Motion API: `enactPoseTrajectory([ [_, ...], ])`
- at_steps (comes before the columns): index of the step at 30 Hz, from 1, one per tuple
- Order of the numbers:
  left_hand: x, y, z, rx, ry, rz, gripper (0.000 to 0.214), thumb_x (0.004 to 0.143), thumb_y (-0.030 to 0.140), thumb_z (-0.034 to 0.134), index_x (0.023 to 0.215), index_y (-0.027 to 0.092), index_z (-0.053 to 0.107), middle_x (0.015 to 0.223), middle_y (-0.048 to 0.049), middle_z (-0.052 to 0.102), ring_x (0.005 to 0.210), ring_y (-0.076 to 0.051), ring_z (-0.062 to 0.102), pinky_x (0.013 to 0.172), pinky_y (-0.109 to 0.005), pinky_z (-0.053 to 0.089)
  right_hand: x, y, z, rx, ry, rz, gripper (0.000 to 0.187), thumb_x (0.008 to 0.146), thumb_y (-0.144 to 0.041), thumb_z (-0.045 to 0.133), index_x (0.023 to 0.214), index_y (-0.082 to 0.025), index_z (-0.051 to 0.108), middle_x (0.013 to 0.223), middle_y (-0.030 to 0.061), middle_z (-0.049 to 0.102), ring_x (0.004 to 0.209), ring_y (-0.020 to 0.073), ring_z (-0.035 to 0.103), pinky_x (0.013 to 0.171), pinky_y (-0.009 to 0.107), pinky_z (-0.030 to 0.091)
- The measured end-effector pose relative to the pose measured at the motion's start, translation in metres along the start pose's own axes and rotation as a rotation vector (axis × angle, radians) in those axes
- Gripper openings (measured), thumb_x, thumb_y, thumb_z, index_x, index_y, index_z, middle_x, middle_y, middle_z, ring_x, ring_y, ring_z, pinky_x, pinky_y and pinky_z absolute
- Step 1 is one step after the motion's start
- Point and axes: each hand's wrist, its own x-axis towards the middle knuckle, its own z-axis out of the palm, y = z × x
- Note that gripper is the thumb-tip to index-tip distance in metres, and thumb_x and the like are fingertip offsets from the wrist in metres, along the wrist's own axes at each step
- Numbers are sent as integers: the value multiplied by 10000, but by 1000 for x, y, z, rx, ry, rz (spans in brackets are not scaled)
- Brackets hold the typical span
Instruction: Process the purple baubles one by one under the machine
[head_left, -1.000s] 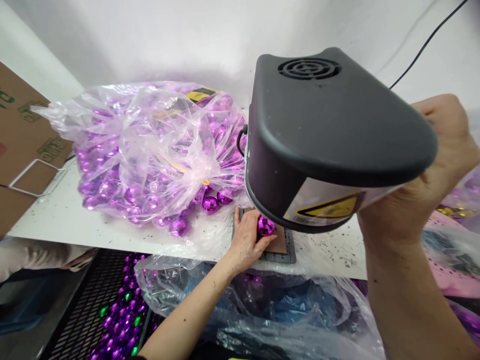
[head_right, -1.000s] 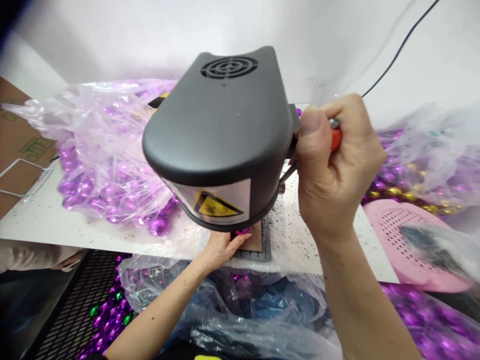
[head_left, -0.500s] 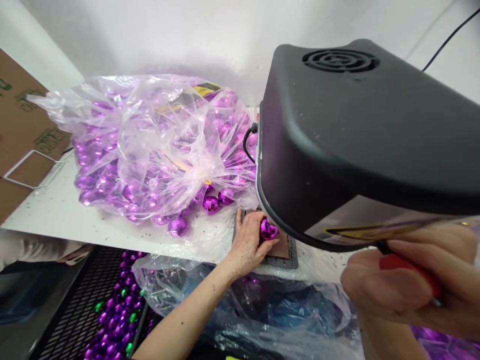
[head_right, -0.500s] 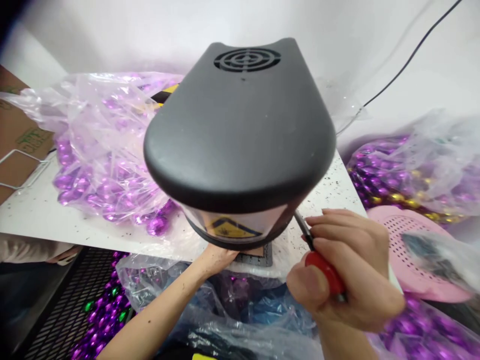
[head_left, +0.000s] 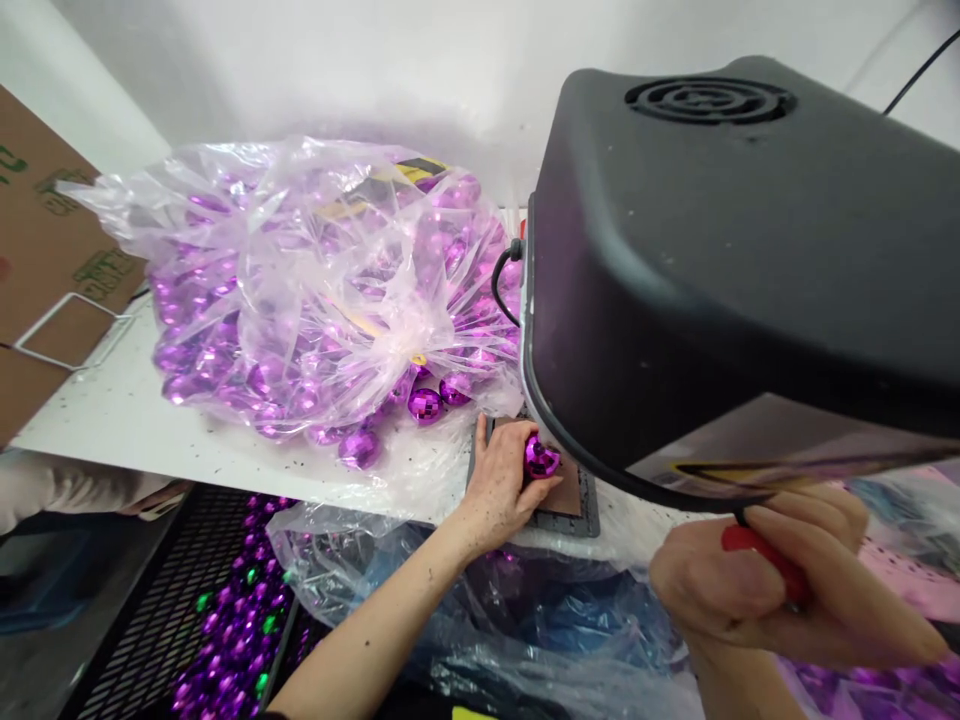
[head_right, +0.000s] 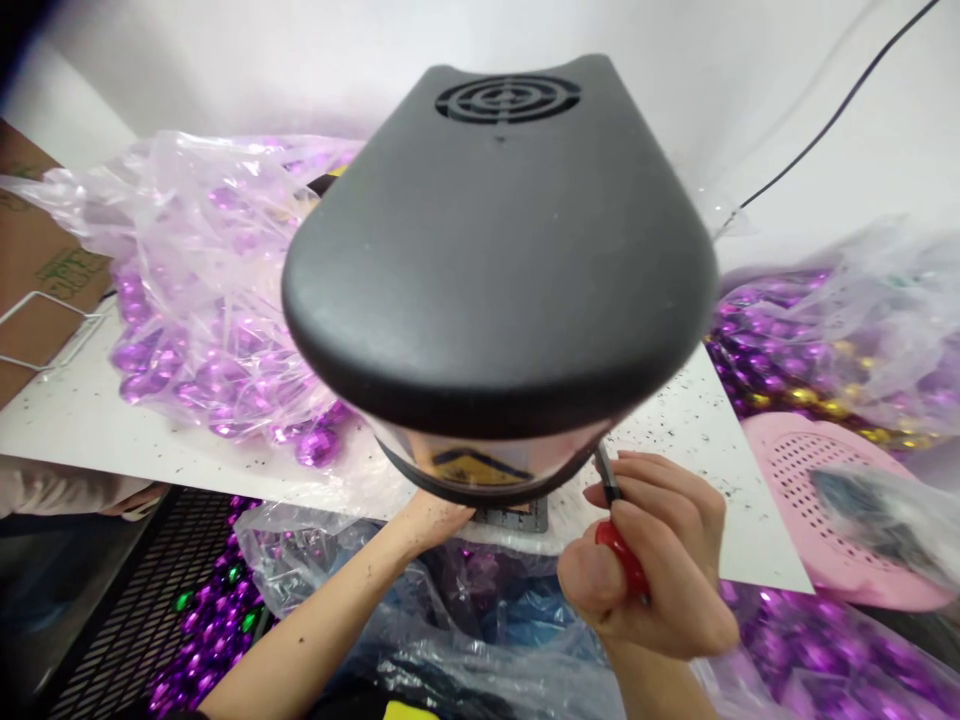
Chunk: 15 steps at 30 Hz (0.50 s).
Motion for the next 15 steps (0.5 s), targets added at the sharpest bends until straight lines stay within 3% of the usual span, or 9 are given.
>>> enactPoseTrajectory([
  [4,-2,-1,3,-20,15,-11,489,877,327,641,1327,277,459,1248,-99,654,1239,-305,579,1204,-621,258,1,6,19,72,272,-126,331,856,-250,488,632,-40,365,610,55,463,782,106,595,695,247,471],
  [12,-1,-2,5,-76,24,-7,470,870,308,648,1298,264,458,1236,-127,655,1236,-328,577,1192,-652,260,-3,-6,10,-12,152,1,296,874,-253,468,679,-44,394,655,58,493,807,114,603,731,257,481],
  [15,-1,-3,6,-72,27,-17,484,863,318,666,1298,279,458,1237,-128,660,1232,-333,579,1188,-656,266,-17,-3,7,-76,3,19,178,803,-179,479,694,-63,400,672,50,480,810,102,569,731,245,465],
])
